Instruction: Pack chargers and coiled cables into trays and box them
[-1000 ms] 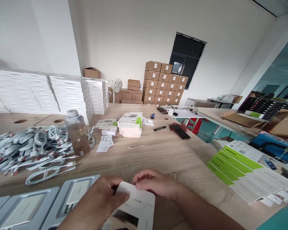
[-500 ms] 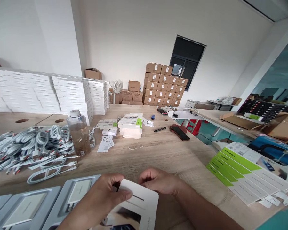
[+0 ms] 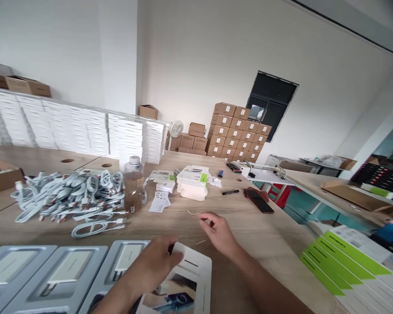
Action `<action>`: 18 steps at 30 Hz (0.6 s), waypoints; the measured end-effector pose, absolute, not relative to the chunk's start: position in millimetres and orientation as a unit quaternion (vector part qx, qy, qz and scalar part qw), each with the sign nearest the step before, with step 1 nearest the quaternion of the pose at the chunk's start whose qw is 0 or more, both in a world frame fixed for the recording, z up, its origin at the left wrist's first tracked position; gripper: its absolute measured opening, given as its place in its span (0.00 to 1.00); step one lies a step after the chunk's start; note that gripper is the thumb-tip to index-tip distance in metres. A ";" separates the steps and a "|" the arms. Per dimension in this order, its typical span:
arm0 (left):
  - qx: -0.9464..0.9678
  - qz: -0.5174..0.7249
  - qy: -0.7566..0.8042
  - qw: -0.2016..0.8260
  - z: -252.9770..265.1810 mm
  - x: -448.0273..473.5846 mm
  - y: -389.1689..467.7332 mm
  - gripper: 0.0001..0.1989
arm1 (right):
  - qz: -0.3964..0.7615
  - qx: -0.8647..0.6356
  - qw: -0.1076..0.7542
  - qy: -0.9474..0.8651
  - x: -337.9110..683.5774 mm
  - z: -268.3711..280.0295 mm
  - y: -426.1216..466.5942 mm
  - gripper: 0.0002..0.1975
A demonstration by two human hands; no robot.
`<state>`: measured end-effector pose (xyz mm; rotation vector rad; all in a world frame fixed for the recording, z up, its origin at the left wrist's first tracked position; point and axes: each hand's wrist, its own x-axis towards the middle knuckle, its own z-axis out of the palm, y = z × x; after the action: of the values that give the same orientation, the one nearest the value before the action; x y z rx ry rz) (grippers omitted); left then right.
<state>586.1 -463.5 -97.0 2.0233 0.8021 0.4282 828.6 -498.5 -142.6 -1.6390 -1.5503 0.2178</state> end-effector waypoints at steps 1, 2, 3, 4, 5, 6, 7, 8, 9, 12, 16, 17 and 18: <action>0.817 0.179 0.325 0.442 -98.7 585.5 -462.2 0.12 | 0.096 -0.647 0.418 -0.630 821.2 -137.1 -491.9 0.11; 0.815 0.185 0.328 0.439 -100.5 585.1 -461.3 0.12 | 0.106 -0.639 0.412 -0.642 812.8 -131.2 -484.8 0.11; 0.814 0.191 0.332 0.436 -102.2 584.9 -460.9 0.12 | 0.116 -0.629 0.405 -0.654 803.3 -124.8 -477.4 0.11; 0.814 0.197 0.336 0.432 -104.0 584.9 -460.9 0.12 | 0.125 -0.617 0.399 -0.667 792.6 -118.1 -469.6 0.10; 0.813 0.201 0.340 0.427 -105.7 585.0 -461.2 0.11 | 0.133 -0.602 0.390 -0.684 780.5 -111.5 -461.4 0.10; 0.814 0.204 0.342 0.424 -107.4 585.2 -461.6 0.10 | 0.138 -0.585 0.377 -0.705 767.3 -105.1 -452.8 0.11; 0.814 0.204 0.342 0.422 -108.9 585.3 -462.1 0.08 | 0.137 -0.565 0.357 -0.731 753.3 -99.5 -443.7 0.11; 0.816 0.203 0.341 0.421 -110.4 585.4 -462.4 0.07 | 0.126 -0.550 0.325 -0.759 739.0 -94.9 -433.9 0.11; 0.817 0.201 0.339 0.420 -111.9 585.3 -462.6 0.05 | 0.106 -0.540 0.282 -0.786 725.2 -91.6 -423.4 0.11; 0.823 0.191 0.335 0.418 -116.3 583.9 -462.0 0.04 | 0.034 -0.551 0.165 -0.817 695.4 -90.7 -389.5 0.11; 0.824 0.184 0.342 0.412 -120.3 580.8 -459.9 0.07 | 0.006 -0.589 0.113 -0.800 696.9 -105.1 -354.5 0.15; 0.823 0.185 0.345 0.411 -120.4 580.1 -459.4 0.06 | 0.003 -0.594 0.108 -0.797 703.1 -109.7 -350.0 0.16; 0.822 0.187 0.346 0.412 -120.1 579.6 -459.1 0.05 | 0.002 -0.598 0.109 -0.794 710.5 -114.1 -347.4 0.16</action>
<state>579.6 -459.1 -120.1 2.0674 0.8714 0.4708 710.5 -347.4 -114.1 -1.7587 -2.3356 0.0073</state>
